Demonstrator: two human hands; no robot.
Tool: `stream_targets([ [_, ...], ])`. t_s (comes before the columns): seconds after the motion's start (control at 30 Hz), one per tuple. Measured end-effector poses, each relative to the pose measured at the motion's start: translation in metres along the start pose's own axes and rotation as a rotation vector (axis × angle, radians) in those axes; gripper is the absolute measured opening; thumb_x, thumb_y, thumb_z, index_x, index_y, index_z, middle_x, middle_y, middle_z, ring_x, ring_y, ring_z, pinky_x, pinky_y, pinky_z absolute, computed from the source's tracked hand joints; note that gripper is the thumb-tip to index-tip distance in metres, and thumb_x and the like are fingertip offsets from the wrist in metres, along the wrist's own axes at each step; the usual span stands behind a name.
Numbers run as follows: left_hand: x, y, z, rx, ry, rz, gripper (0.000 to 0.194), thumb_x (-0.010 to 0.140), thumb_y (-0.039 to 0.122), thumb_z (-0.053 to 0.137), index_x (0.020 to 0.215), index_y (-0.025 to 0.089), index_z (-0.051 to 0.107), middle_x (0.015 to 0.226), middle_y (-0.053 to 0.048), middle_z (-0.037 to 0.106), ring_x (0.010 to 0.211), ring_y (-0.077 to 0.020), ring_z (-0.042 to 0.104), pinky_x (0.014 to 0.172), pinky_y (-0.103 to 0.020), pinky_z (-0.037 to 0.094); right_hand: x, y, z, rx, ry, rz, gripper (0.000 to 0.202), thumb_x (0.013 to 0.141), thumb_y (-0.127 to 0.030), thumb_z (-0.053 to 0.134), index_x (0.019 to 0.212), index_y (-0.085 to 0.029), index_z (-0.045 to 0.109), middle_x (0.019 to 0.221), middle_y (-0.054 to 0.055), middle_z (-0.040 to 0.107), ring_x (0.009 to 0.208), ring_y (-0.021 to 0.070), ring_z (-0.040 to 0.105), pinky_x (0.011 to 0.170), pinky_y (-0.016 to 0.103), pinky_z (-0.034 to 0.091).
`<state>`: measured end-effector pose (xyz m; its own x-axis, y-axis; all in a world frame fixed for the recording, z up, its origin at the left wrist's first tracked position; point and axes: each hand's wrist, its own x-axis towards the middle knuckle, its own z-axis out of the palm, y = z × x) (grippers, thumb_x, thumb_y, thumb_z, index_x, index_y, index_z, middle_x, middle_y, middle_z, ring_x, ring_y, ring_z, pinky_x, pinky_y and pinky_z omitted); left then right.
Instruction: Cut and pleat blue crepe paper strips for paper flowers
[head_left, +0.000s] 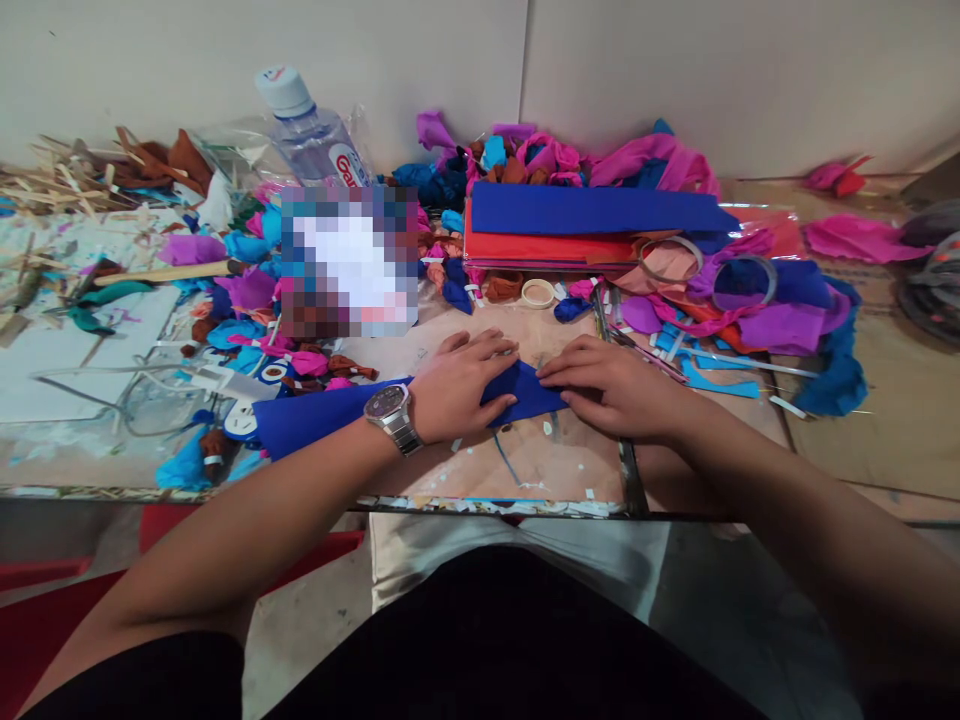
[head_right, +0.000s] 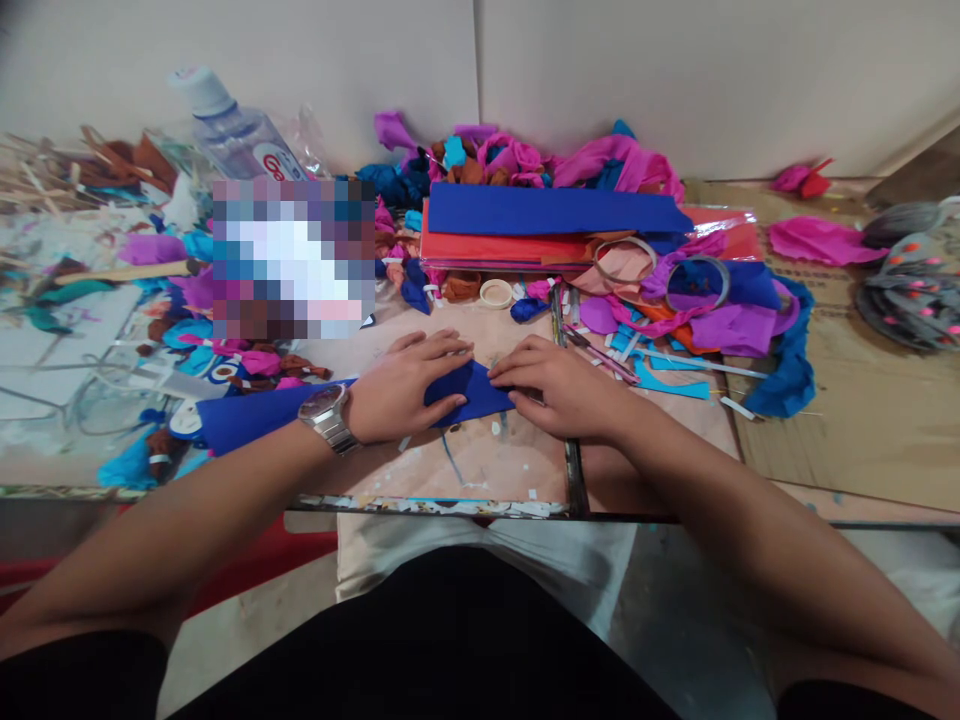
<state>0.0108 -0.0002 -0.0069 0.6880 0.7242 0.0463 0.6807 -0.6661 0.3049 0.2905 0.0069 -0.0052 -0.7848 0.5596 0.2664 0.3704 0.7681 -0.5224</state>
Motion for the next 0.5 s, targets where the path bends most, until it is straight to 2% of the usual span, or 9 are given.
stream_targets([
  [0.27,0.0003,0.0002,0.0007,-0.017,0.003,-0.004,0.055,0.097,0.043,0.057,0.148,0.021,0.056,0.159,-0.012,0.051,0.152,-0.0331,0.041,0.124,-0.060,0.032,0.0001,-0.0016,-0.0001,0.005,-0.013,0.001,0.045,0.091,-0.022,0.068,0.136,-0.030,0.070,0.131,0.006,0.074,0.119,0.0308,0.063,0.106,0.055,0.051],
  [0.5,0.0002,0.0011,-0.0020,-0.008,-0.009,-0.017,0.056,0.097,0.043,0.056,0.148,0.019,0.055,0.160,-0.012,0.051,0.153,-0.0339,0.041,0.124,-0.061,0.031,-0.0003,0.0011,0.0012,-0.018,-0.030,-0.001,0.044,0.091,-0.022,0.068,0.135,-0.029,0.071,0.129,0.005,0.075,0.120,0.0312,0.060,0.106,0.055,0.051],
])
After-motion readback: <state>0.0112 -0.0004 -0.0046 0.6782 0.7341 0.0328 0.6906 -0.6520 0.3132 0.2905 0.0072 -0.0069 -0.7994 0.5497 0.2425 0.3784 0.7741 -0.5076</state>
